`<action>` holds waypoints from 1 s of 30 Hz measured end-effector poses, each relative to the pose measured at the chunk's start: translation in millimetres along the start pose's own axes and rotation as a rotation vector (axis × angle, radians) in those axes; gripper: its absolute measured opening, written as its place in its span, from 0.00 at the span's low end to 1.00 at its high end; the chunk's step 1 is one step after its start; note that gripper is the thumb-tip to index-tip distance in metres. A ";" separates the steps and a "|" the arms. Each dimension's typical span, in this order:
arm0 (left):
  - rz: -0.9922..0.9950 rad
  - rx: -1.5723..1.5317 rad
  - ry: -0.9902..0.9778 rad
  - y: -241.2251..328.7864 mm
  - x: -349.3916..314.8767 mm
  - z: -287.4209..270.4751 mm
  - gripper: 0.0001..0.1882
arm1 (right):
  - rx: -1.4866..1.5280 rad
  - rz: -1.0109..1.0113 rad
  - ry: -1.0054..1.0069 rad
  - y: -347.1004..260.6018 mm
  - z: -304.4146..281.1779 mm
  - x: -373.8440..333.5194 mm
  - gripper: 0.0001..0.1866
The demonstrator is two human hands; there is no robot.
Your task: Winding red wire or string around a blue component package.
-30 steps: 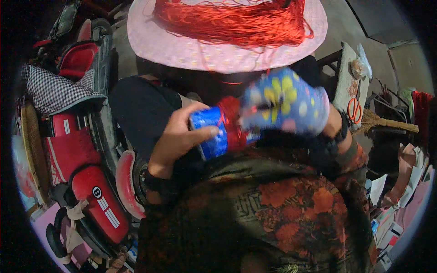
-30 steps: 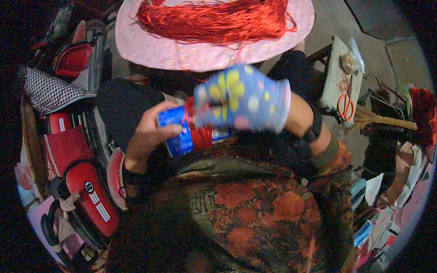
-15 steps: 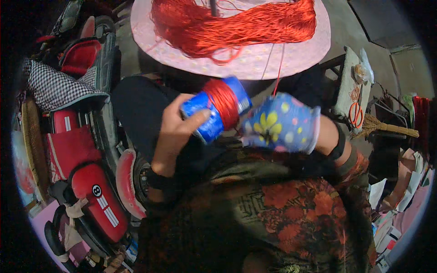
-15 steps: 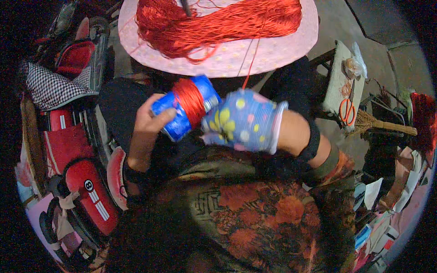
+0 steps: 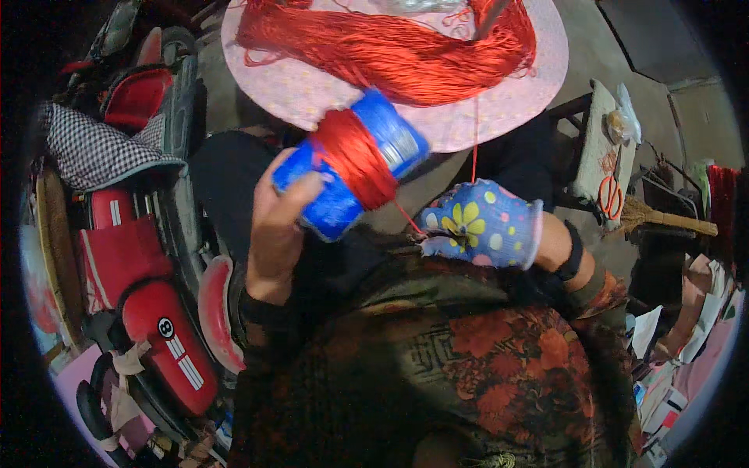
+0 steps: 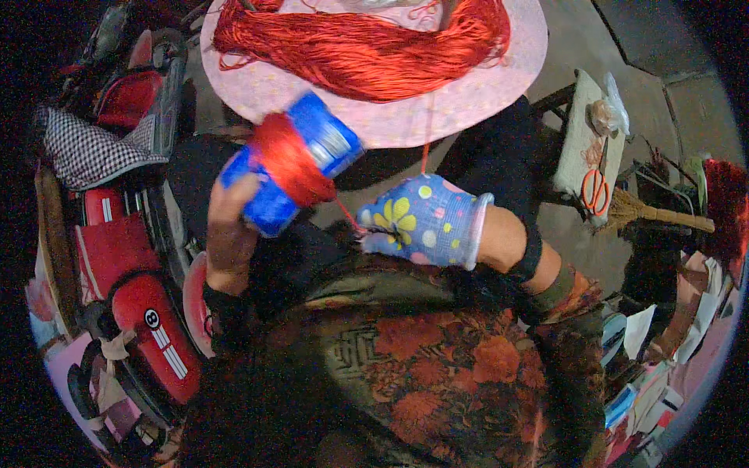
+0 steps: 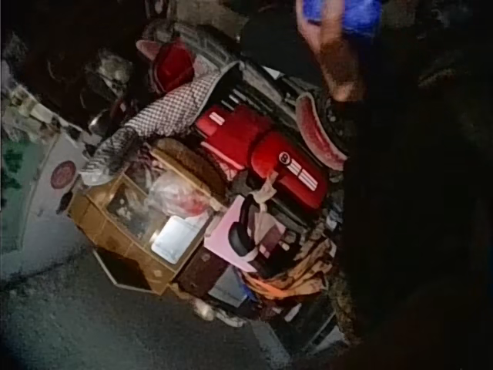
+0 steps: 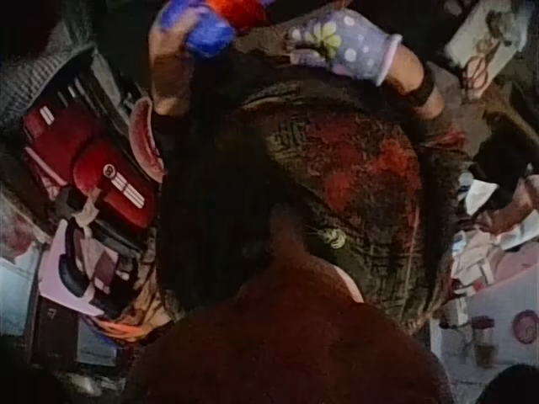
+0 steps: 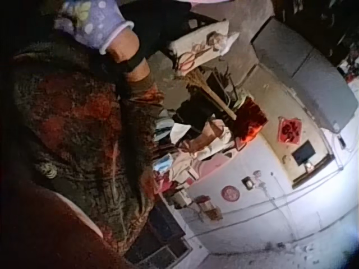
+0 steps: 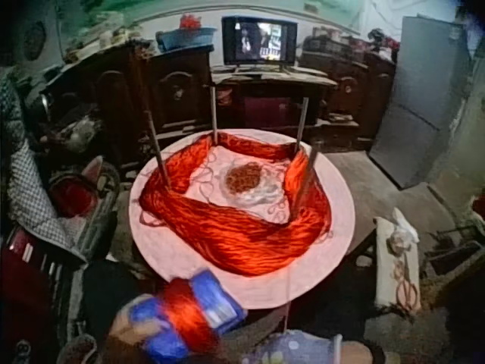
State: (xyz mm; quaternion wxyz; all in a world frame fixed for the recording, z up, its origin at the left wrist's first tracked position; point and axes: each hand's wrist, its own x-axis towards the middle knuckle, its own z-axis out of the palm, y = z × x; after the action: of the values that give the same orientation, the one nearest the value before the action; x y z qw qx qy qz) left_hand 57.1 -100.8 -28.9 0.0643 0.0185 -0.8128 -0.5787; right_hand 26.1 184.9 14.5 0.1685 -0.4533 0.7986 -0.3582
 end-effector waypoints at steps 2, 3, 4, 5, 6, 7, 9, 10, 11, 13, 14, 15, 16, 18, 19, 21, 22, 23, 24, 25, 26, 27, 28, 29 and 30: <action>-0.368 -0.324 -0.332 35.4 6.0 11.6 0.20 | -0.108 -0.159 0.104 0.5 -9.4 5.6 0.09; -0.387 -0.346 -0.470 35.9 4.4 14.5 0.20 | -0.048 -0.128 0.118 2.2 -21.3 9.1 0.09; -0.382 -0.350 -0.485 39.3 5.8 19.1 0.20 | 0.005 -0.082 0.139 0.0 -35.7 14.3 0.10; -0.471 -0.450 -0.624 46.9 5.3 21.5 0.21 | 0.190 0.027 0.120 1.5 -41.5 17.5 0.10; -0.563 -0.549 -0.761 51.9 5.2 22.3 0.21 | 0.367 0.137 0.096 4.9 -45.7 20.0 0.11; -0.546 -0.517 -0.851 46.4 5.5 17.5 0.23 | 0.381 0.100 0.120 22.6 -36.9 25.3 0.10; -0.456 -0.682 -0.954 41.7 5.0 13.5 0.26 | 0.381 0.070 0.148 47.8 -16.0 23.2 0.09; -0.361 -0.847 -1.076 40.1 8.1 14.6 0.29 | 0.497 0.165 0.234 58.6 -7.8 13.2 0.08; -0.379 -0.819 -1.058 38.9 4.0 6.9 0.36 | 0.623 0.246 0.308 66.1 0.7 8.2 0.09; -0.539 -0.899 -0.552 28.5 -35.1 2.3 0.37 | 0.653 0.262 0.259 62.7 13.9 -0.3 0.10; -0.668 -0.957 -0.065 26.1 -42.9 5.2 0.38 | 0.664 0.303 0.228 57.5 19.8 -6.2 0.11; -0.668 -0.961 -0.066 23.3 -35.7 5.4 0.38 | 0.481 0.230 0.223 47.7 26.0 -9.4 0.10; -0.518 -1.040 -0.109 29.2 -17.0 8.6 0.32 | 0.301 0.157 0.221 40.0 28.5 -12.3 0.09; -0.372 -1.107 -0.142 31.7 -3.1 13.7 0.27 | -0.281 -0.091 -0.003 16.9 10.5 -5.9 0.03; -0.313 -0.765 -0.083 31.8 -1.7 16.8 0.25 | -0.367 -0.058 -0.064 6.4 7.1 -1.4 0.03; -0.340 -0.348 -0.124 28.9 8.7 20.6 0.20 | -0.376 -0.050 -0.037 -3.1 -8.4 6.7 0.06; -0.338 -0.343 -0.126 30.2 9.1 19.0 0.20 | -0.282 -0.096 0.053 -1.1 -22.4 12.8 0.08; -0.365 -0.289 -0.314 30.4 6.9 16.2 0.20 | -0.119 -0.061 0.088 5.3 -33.5 19.1 0.11; -0.391 -0.232 -0.501 31.9 4.4 13.7 0.20 | 0.027 -0.121 0.151 13.9 -41.4 25.8 0.12; -0.462 -0.340 -0.615 33.2 2.4 13.1 0.22 | 0.214 -0.001 0.144 23.2 -43.6 31.0 0.11; -0.459 -0.340 -0.621 34.1 2.2 12.3 0.22 | 0.400 0.121 0.141 32.1 -42.3 33.2 0.10; -0.454 -0.476 -0.723 34.4 1.8 11.0 0.24 | 0.397 0.124 0.144 39.2 -39.3 31.6 0.10; -0.455 -0.609 -0.801 32.4 -2.4 7.2 0.26 | 0.290 0.119 0.140 51.1 -31.5 32.4 0.10; -0.454 -0.613 -0.797 34.2 -6.7 6.6 0.26 | 0.175 0.122 0.143 62.0 -24.4 28.2 0.11; -0.551 -0.751 -0.647 39.0 -12.5 6.8 0.30 | 0.529 0.109 0.177 73.3 -7.5 20.1 0.12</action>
State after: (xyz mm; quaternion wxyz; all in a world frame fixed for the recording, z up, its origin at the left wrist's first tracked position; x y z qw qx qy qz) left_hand 70.4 -80.3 4.6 -0.3394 0.0274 -0.4946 -0.7996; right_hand -33.3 195.4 -32.4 0.2294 -0.3170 0.7121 -0.5829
